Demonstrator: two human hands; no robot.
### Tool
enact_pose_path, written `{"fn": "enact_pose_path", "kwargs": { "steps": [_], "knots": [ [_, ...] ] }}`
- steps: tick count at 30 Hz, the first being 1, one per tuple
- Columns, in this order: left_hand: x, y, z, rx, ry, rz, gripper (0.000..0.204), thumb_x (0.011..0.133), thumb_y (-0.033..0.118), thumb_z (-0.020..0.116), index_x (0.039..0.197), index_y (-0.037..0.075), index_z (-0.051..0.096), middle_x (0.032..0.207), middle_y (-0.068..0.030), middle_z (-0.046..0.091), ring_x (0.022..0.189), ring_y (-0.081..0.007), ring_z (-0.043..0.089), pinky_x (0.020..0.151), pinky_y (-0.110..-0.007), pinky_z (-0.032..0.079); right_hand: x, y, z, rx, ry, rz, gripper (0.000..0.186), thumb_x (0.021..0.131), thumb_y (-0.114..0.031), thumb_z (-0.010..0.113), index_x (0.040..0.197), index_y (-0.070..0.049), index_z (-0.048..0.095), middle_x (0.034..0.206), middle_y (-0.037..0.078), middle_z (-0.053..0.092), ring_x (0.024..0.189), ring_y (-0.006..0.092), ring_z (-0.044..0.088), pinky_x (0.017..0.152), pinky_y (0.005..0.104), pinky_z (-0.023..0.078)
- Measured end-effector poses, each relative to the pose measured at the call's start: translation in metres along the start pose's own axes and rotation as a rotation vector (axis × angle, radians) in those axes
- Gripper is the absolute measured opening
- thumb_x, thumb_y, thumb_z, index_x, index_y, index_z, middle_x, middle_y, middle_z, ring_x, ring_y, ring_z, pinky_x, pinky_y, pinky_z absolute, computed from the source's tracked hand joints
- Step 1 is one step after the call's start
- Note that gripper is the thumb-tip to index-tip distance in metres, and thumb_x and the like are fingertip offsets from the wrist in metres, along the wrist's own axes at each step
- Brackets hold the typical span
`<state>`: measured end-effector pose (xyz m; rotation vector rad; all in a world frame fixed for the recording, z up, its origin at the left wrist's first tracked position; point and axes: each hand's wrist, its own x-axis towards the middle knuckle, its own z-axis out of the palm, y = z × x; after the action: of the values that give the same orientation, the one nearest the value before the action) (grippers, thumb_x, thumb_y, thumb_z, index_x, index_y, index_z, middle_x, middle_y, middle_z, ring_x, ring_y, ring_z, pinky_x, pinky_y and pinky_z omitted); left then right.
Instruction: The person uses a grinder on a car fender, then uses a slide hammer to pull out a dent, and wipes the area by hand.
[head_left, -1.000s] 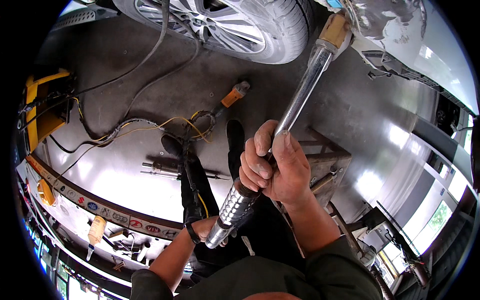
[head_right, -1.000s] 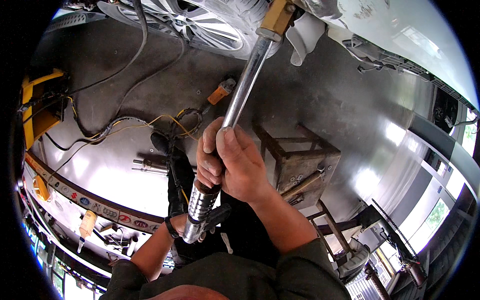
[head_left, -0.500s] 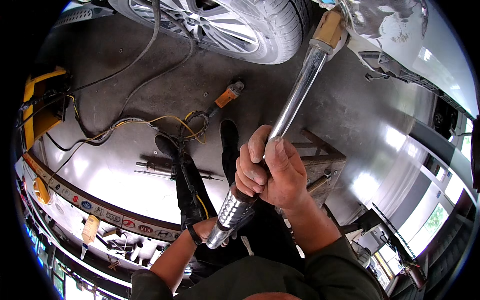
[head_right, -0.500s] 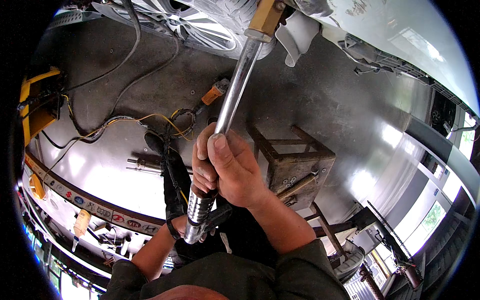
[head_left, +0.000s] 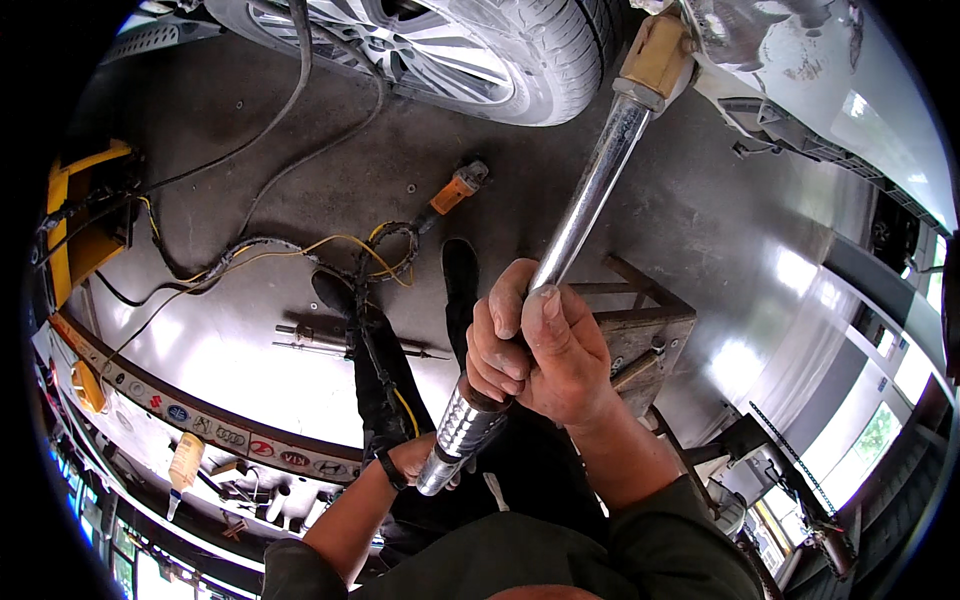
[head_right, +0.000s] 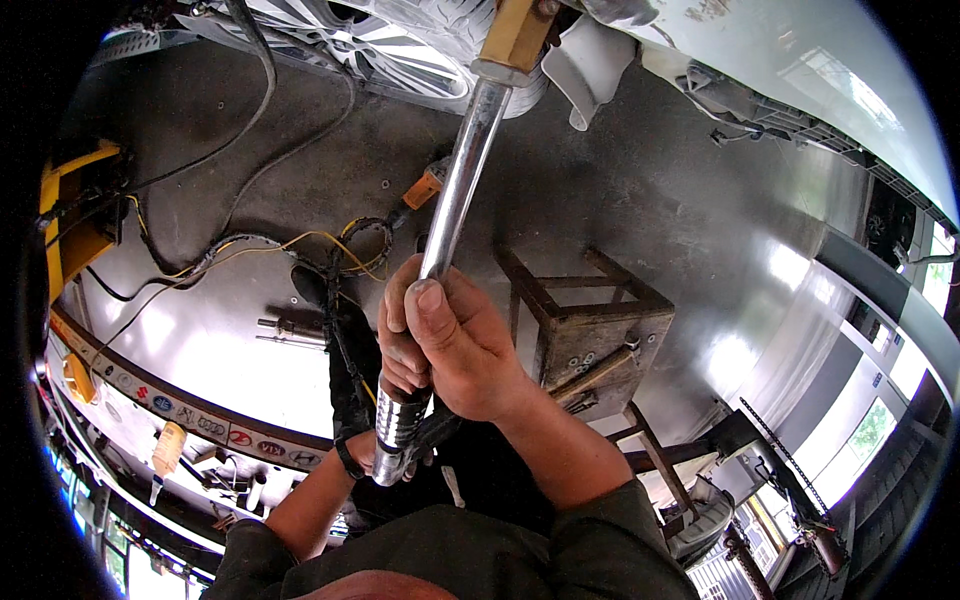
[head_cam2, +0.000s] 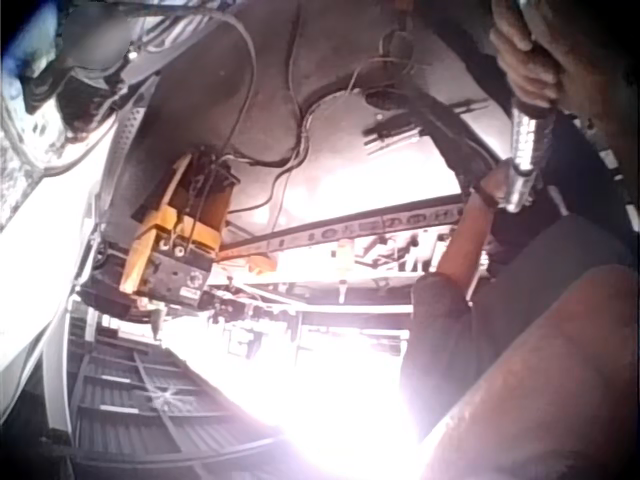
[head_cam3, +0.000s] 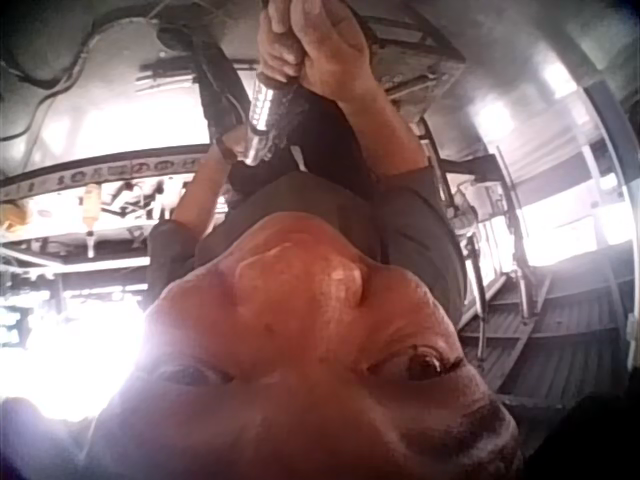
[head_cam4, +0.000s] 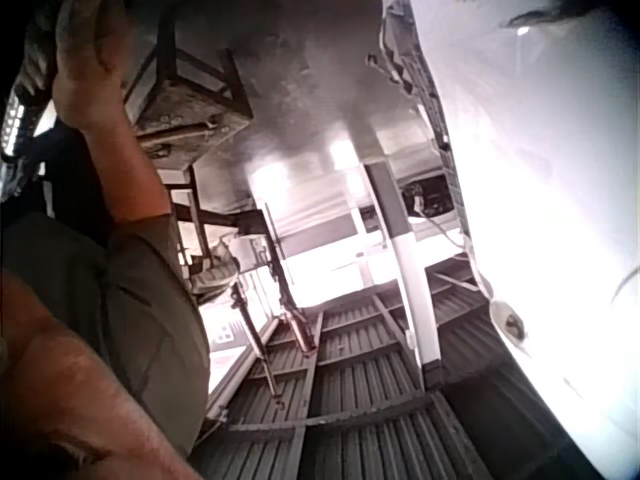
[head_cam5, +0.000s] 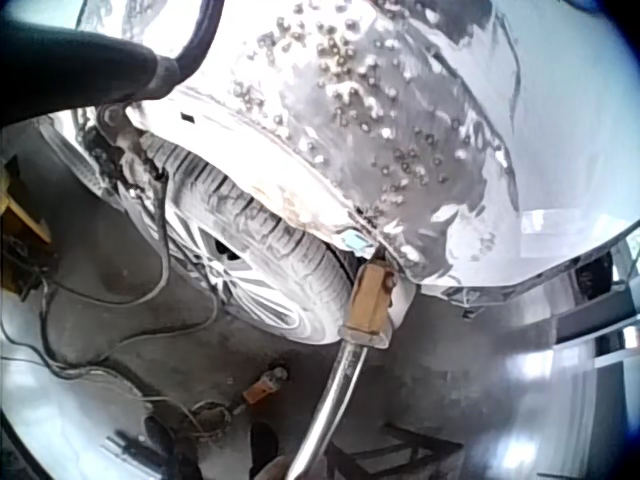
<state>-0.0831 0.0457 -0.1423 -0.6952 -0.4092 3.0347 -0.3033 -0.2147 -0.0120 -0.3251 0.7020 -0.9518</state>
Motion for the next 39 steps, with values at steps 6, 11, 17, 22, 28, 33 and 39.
{"fn": "enact_pose_path", "kwargs": {
  "steps": [6, 11, 17, 22, 28, 33, 39],
  "knots": [
    [-0.005, 0.014, 0.016, -0.076, 0.051, -0.019, 0.034, 0.092, 0.031, 0.072, 0.112, 0.004, 0.065, 0.096, -0.0077, 0.071, 0.071, -0.0130, 0.071, 0.060, -0.026, 0.060, -0.001, 0.001, -0.004, 0.019, -0.015, -0.007, 0.039, 0.109, -0.044, 0.035, 0.097, -0.009, 0.045, 0.066, 0.001, 0.044, 0.053, 0.0080, 0.041, 0.051, 0.0257, 0.041],
    [-0.010, 0.021, 0.021, -0.105, 0.053, -0.024, 0.034, 0.092, 0.030, 0.073, 0.112, 0.005, 0.065, 0.094, -0.0077, 0.071, 0.071, -0.0131, 0.071, 0.060, -0.026, 0.060, 0.001, 0.002, -0.005, 0.028, -0.058, -0.013, 0.039, 0.110, -0.044, 0.034, 0.098, -0.009, 0.045, 0.067, 0.001, 0.044, 0.054, 0.0079, 0.042, 0.052, 0.0254, 0.041],
    [-0.028, 0.020, 0.006, -0.103, 0.051, -0.044, 0.030, 0.090, 0.024, 0.076, 0.111, 0.005, 0.064, 0.094, -0.0080, 0.071, 0.073, -0.0149, 0.071, 0.062, -0.027, 0.060, 0.005, 0.006, 0.001, 0.061, -0.059, -0.010, 0.038, 0.110, -0.043, 0.033, 0.098, -0.009, 0.045, 0.069, 0.002, 0.044, 0.055, 0.0078, 0.041, 0.054, 0.0259, 0.041],
    [-0.038, 0.022, 0.008, -0.134, 0.106, -0.056, 0.026, 0.091, 0.021, 0.073, 0.110, 0.006, 0.064, 0.094, -0.0083, 0.070, 0.080, -0.0154, 0.070, 0.069, -0.029, 0.059, 0.006, 0.013, 0.002, 0.024, -0.055, -0.065, 0.035, 0.110, -0.039, 0.036, 0.097, -0.008, 0.045, 0.073, 0.005, 0.051, 0.063, 0.0116, 0.051, 0.062, 0.0316, 0.047],
    [-0.041, 0.017, 0.009, 0.048, 0.108, 0.077, 0.029, 0.096, 0.031, 0.066, 0.113, 0.009, 0.059, 0.087, -0.0075, 0.068, 0.073, -0.0166, 0.068, 0.064, -0.030, 0.058, -0.013, 0.038, 0.004, -0.157, -0.036, 0.116, 0.017, 0.104, -0.020, 0.058, 0.101, -0.005, 0.051, 0.082, 0.008, 0.060, 0.079, 0.0165, 0.066, 0.077, 0.0375, 0.057],
    [-0.048, 0.010, 0.003, -0.062, 0.180, 0.019, 0.047, 0.105, 0.052, 0.039, 0.114, 0.010, 0.059, 0.082, -0.0114, 0.068, 0.066, -0.0214, 0.068, 0.058, -0.032, 0.058, 0.053, -0.051, 0.014, -0.280, 0.082, 0.150, 0.021, 0.104, -0.023, 0.052, 0.110, -0.003, 0.053, 0.069, 0.006, 0.058, 0.062, 0.0169, 0.062, 0.064, 0.0388, 0.054],
    [-0.046, 0.004, -0.001, -0.160, 0.086, -0.004, 0.044, 0.105, 0.049, 0.041, 0.117, 0.010, 0.057, 0.083, -0.0124, 0.068, 0.067, -0.0226, 0.068, 0.059, -0.035, 0.058, 0.008, 0.029, 0.008, 0.103, 0.107, 0.055, 0.019, 0.096, -0.002, 0.057, 0.115, -0.003, 0.055, 0.071, 0.006, 0.061, 0.063, 0.0186, 0.063, 0.064, 0.0374, 0.055]
  ]
}}
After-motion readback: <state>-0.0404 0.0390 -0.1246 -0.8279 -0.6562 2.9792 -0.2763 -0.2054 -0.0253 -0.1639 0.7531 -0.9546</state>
